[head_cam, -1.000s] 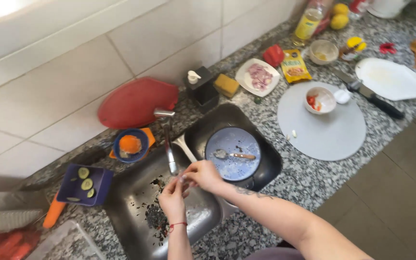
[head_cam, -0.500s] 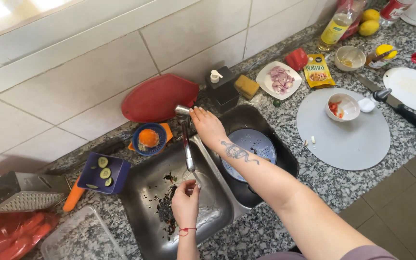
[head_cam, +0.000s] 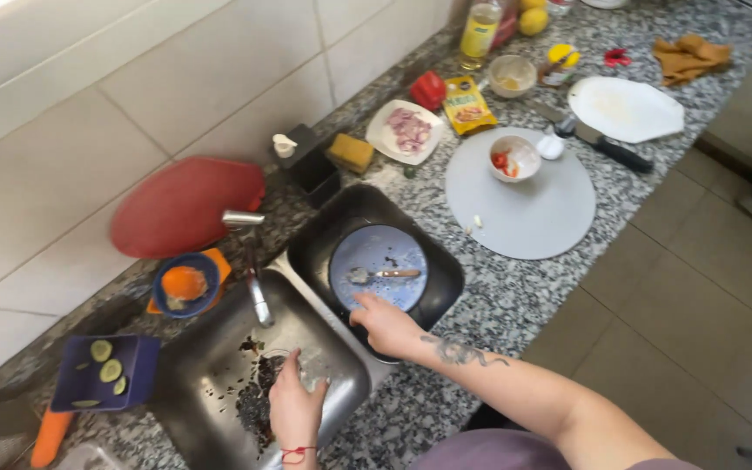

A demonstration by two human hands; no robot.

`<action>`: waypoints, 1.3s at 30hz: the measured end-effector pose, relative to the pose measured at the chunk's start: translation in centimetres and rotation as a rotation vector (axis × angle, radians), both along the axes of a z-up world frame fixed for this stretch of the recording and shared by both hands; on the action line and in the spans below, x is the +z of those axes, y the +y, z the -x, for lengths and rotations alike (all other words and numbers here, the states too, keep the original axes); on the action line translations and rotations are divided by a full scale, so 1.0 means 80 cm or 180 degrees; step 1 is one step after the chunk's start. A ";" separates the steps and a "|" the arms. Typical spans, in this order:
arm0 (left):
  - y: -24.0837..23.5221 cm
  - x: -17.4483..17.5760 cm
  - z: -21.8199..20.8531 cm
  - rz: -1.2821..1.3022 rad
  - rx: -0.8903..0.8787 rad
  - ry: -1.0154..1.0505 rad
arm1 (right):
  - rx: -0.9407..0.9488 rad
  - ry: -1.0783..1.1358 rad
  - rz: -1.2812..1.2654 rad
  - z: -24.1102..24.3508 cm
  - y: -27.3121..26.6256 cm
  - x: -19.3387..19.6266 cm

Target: The person prepares a salad by tearing ham and placing it into bowls containing mixed vegetables. They then cut hard-boiled eggs and add them to the bowls, followed by adding olives. The person briefly washes their hands at the sink before returning to the table.

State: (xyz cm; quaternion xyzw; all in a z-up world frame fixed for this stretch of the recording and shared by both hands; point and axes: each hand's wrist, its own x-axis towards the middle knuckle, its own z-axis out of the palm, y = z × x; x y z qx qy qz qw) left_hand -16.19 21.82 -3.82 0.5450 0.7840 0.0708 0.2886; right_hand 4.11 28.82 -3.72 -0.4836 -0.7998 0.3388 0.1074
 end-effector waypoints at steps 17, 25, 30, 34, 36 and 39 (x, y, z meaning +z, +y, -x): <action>-0.017 -0.069 -0.049 -0.0641 -0.0824 -0.0137 | -0.0728 0.0620 -0.0465 -0.120 -0.087 0.026; 0.001 -0.046 -0.157 -0.1473 -0.1492 -0.0453 | -0.0955 0.0687 0.0206 -0.228 -0.102 0.064; 0.017 -0.024 -0.290 -0.0736 -0.1564 -0.0627 | -0.1120 0.0441 -0.0199 -0.346 -0.113 0.040; 0.022 0.022 -0.430 -0.1119 -0.1986 -0.0914 | -0.1475 0.0494 -0.0204 -0.471 -0.129 0.066; 0.030 0.029 -0.497 -0.1231 -0.2260 -0.1143 | -0.1778 0.0353 -0.0414 -0.534 -0.128 0.075; 0.036 0.031 -0.587 -0.1429 -0.2563 -0.1277 | -0.2161 0.0281 -0.0557 -0.612 -0.132 0.092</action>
